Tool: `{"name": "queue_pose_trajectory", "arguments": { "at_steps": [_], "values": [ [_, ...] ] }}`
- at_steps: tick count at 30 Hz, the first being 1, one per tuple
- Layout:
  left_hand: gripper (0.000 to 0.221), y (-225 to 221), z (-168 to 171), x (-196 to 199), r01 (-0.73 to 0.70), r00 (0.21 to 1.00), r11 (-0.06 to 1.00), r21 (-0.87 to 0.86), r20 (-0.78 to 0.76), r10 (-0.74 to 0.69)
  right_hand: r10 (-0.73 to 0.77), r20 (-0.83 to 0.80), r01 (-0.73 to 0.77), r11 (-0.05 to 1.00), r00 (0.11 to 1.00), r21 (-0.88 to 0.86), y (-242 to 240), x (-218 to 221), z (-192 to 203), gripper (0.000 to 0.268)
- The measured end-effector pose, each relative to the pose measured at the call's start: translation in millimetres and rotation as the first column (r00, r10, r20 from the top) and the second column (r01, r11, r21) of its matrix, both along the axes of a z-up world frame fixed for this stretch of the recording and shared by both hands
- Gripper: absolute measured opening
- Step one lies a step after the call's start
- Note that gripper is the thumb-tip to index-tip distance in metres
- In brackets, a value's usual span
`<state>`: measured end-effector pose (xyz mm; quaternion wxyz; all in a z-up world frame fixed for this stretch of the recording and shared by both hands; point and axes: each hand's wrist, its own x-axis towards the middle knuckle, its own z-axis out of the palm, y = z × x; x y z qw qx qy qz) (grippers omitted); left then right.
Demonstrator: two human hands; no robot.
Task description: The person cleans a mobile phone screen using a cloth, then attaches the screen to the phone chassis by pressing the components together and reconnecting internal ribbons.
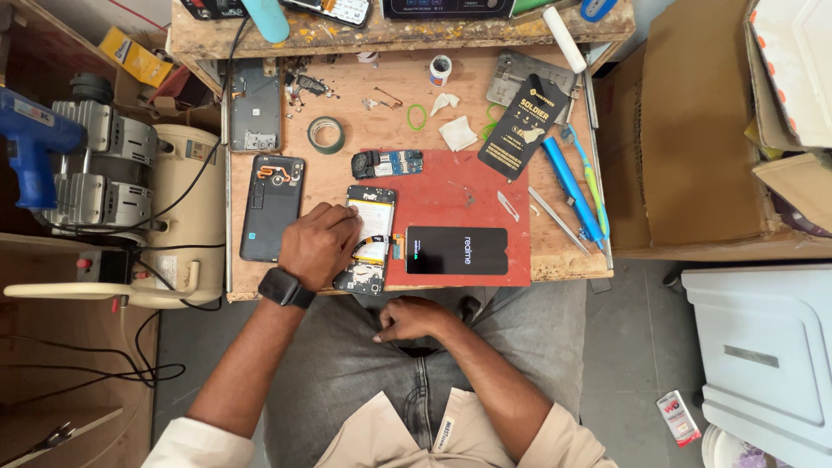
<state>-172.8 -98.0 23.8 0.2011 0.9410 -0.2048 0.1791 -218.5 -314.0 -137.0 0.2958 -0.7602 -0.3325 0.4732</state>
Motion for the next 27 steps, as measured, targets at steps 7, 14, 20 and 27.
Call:
{"name": "queue_pose_trajectory", "arguments": {
  "at_steps": [7,14,20,27],
  "values": [
    [0.008,3.1,6.1,7.4,-0.023,0.995,0.993,-0.112,-0.095,0.012,-0.006,0.006,0.006,0.999,1.000,0.035,0.7,0.0,3.5,0.043],
    [0.021,1.6,21.6,-14.4,-0.137,0.990,0.848,-0.511,-0.090,0.105,-0.009,0.021,0.009,1.000,1.000,0.015,-1.0,0.1,1.9,0.044],
    [0.025,-34.9,26.1,-74.0,0.011,0.975,0.931,-0.366,-0.201,-0.091,-0.051,0.015,0.049,0.992,0.999,0.115,-0.7,-6.5,-24.7,0.035],
    [0.010,-55.3,-8.6,-113.6,0.133,0.824,0.970,-0.201,-0.522,-0.221,0.009,0.095,-0.009,1.000,0.995,0.003,-3.0,1.1,-28.7,0.026]
  ]
}}
